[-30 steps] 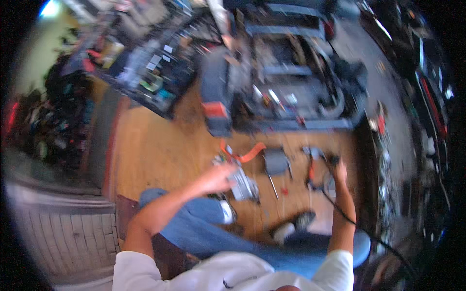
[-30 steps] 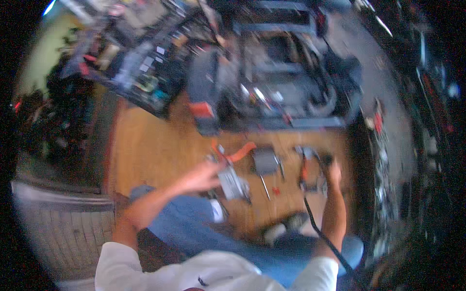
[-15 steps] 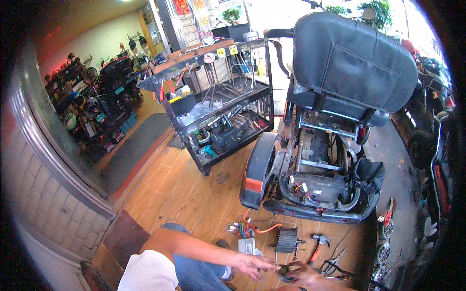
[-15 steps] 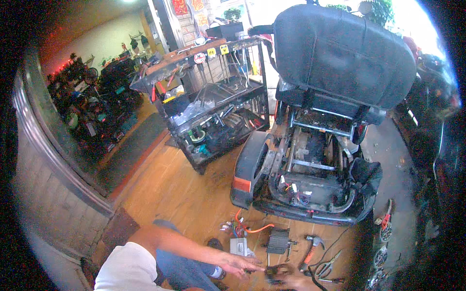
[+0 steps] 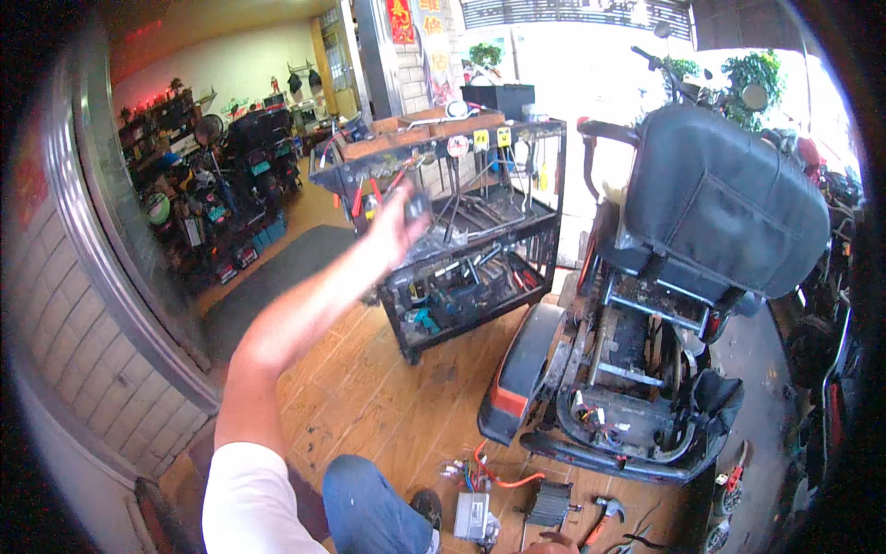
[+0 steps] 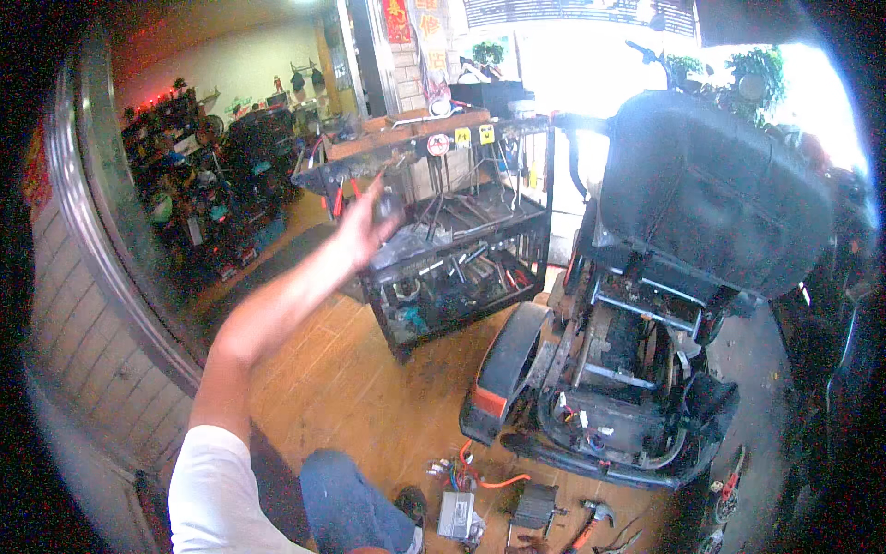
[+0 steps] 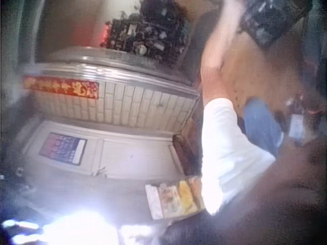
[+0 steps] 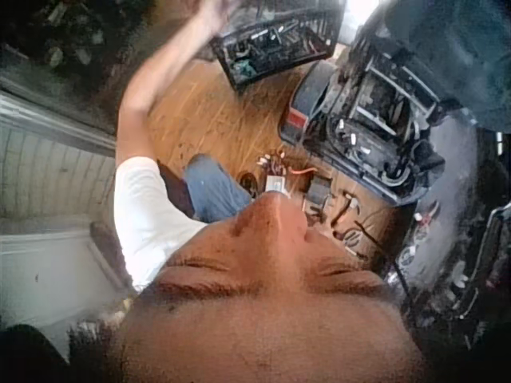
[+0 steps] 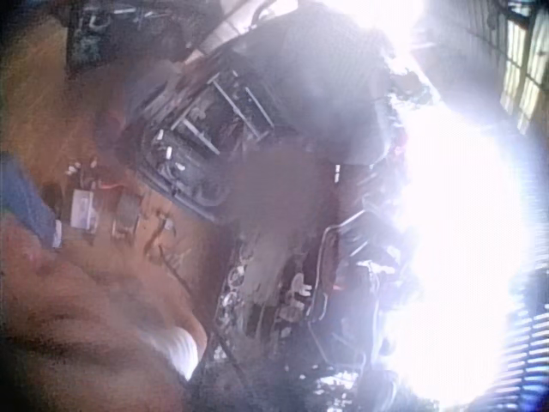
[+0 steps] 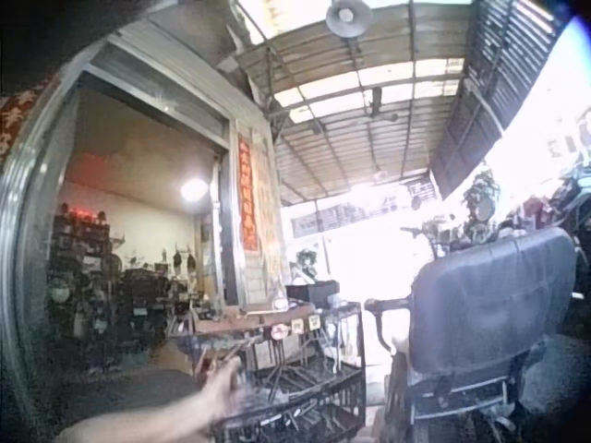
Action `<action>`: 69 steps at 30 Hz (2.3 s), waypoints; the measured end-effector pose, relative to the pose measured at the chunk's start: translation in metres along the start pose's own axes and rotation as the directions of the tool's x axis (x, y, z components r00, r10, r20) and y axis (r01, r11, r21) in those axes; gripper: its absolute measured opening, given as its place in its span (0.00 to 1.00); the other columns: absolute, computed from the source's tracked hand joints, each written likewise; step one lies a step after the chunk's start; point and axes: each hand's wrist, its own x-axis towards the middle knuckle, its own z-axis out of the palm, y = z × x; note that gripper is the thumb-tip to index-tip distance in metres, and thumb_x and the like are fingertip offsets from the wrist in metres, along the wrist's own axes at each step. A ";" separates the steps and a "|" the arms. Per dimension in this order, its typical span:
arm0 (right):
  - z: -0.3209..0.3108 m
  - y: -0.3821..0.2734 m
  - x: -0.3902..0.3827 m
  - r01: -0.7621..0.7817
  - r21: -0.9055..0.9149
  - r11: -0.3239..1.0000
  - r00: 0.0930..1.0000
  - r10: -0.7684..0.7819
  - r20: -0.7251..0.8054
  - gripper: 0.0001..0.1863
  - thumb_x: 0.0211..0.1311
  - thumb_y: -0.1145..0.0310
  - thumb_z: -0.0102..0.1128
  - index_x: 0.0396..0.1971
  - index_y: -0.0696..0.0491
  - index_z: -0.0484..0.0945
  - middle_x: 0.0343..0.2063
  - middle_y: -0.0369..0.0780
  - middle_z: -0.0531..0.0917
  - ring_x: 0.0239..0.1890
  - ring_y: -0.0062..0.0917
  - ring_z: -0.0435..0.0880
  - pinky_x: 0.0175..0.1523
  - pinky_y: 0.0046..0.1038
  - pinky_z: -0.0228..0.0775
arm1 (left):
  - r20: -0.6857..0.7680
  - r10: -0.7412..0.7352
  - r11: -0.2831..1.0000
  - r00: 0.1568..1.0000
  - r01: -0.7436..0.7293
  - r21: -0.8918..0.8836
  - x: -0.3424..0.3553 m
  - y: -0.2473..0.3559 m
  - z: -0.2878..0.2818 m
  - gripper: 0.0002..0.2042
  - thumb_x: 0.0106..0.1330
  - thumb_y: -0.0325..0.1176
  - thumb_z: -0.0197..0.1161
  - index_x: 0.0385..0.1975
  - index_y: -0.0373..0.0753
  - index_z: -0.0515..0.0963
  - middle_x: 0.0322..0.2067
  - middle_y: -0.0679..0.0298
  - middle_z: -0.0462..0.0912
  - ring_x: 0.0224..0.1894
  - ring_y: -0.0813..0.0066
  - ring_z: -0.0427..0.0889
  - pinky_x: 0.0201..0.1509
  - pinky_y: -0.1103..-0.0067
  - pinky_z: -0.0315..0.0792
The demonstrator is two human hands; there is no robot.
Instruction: The person sits on the floor and works on a bundle of multicolored wires connected to a silver metal box. They use a steel wool pad to scrub the surface of the box, then handle a yellow plastic component and a black cable before placing the items back on the floor.
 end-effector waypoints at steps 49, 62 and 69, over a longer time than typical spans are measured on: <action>-0.087 0.114 -0.067 -0.255 -0.628 0.735 0.914 -0.030 -0.405 0.11 0.63 0.62 0.67 0.40 0.52 0.87 0.24 0.52 0.85 0.30 0.47 0.88 0.38 0.43 0.80 | 0.083 -0.580 -0.102 0.810 -0.174 0.980 -0.517 -0.454 -0.127 0.44 0.54 0.49 0.76 0.70 0.40 0.65 0.70 0.41 0.60 0.74 0.36 0.55 0.77 0.49 0.51; -0.047 0.244 0.061 -0.432 -0.466 0.772 0.871 0.222 -0.439 0.43 0.45 0.60 0.80 0.64 0.49 0.72 0.51 0.52 0.84 0.56 0.46 0.83 0.57 0.43 0.77 | 0.394 -0.590 0.280 0.705 -0.279 0.919 -0.514 -0.405 -0.091 0.38 0.54 0.45 0.77 0.63 0.35 0.69 0.65 0.42 0.67 0.68 0.41 0.65 0.72 0.57 0.62; -0.025 0.241 0.059 -0.527 -0.454 0.718 0.823 0.299 -0.483 0.36 0.52 0.55 0.76 0.61 0.47 0.72 0.51 0.50 0.84 0.55 0.44 0.84 0.55 0.44 0.78 | 0.095 -0.586 0.225 0.805 0.049 0.973 -0.494 -0.410 -0.126 0.27 0.54 0.40 0.77 0.52 0.33 0.79 0.55 0.44 0.79 0.60 0.51 0.76 0.65 0.62 0.70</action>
